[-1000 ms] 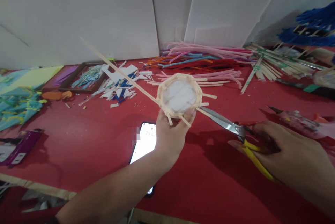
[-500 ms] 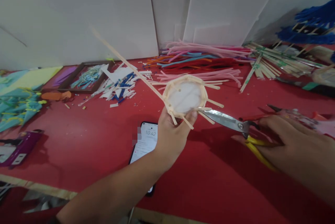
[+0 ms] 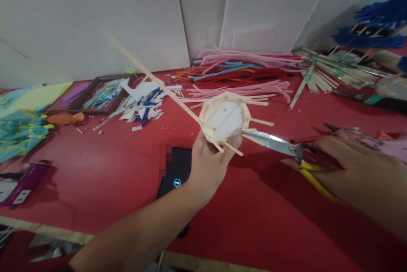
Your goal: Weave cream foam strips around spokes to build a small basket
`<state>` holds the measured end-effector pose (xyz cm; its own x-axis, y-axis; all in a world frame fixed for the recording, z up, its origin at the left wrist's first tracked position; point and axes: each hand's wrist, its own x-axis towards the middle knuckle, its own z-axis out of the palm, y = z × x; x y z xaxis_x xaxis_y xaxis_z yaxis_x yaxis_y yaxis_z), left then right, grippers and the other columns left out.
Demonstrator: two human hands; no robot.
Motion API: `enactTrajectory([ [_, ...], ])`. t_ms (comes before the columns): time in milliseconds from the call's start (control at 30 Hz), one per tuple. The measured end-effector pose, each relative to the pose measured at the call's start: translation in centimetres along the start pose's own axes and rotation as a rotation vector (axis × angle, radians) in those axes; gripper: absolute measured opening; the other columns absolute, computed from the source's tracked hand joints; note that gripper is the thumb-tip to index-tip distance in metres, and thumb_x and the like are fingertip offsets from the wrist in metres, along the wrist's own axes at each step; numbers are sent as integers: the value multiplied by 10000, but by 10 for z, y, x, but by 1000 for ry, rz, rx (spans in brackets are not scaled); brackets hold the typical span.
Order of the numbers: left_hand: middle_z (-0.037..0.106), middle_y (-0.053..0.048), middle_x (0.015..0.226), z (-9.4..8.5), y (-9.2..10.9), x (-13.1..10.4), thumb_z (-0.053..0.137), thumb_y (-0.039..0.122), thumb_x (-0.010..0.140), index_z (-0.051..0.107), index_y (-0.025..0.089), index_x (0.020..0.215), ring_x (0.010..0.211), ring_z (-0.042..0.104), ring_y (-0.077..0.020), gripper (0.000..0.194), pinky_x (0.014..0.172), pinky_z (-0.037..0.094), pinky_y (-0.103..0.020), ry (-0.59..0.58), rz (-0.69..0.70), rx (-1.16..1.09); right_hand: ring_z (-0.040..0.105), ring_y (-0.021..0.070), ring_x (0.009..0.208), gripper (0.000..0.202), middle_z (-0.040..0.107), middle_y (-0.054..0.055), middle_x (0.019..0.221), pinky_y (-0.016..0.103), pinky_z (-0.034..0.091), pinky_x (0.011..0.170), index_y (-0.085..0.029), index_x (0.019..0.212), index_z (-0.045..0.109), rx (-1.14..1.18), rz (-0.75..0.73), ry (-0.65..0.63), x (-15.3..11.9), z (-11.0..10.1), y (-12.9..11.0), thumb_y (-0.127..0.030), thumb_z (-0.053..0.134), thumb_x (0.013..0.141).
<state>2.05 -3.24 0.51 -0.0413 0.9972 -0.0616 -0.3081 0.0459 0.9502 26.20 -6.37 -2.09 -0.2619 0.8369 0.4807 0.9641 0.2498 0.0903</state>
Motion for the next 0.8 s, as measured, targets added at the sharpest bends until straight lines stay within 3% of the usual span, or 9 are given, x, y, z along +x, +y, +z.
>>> enactTrajectory([
  [233,764,-100,1140,-1,-2,3,875,337,683,711,209,1143,1128,689,-264,504,1037,521,-453,16,-32,21,568,202,472,453,627,57,613,270,297,401,-237,709,511,-94,-133,132,0,0,-6,-482,273,1005],
  [367,762,-92,1133,0,-3,4,884,315,667,723,216,1108,1135,682,-260,481,1019,529,-438,12,-58,-17,545,183,433,413,609,34,600,273,304,381,-238,714,514,-2,-191,106,-5,6,-6,-419,288,1010],
  [567,765,-92,1094,-1,-3,4,897,305,647,740,212,1065,1116,680,-252,456,1012,524,-425,4,-84,-39,600,186,495,324,641,33,623,285,386,430,-248,729,525,116,-167,27,-16,19,-5,-312,329,979],
  [800,762,-86,1094,0,-6,6,874,277,662,749,206,1056,1102,672,-251,419,1011,516,-420,-5,-140,-60,607,194,454,267,614,10,576,293,375,396,-255,731,499,112,-220,8,-12,15,-3,-313,371,959],
])
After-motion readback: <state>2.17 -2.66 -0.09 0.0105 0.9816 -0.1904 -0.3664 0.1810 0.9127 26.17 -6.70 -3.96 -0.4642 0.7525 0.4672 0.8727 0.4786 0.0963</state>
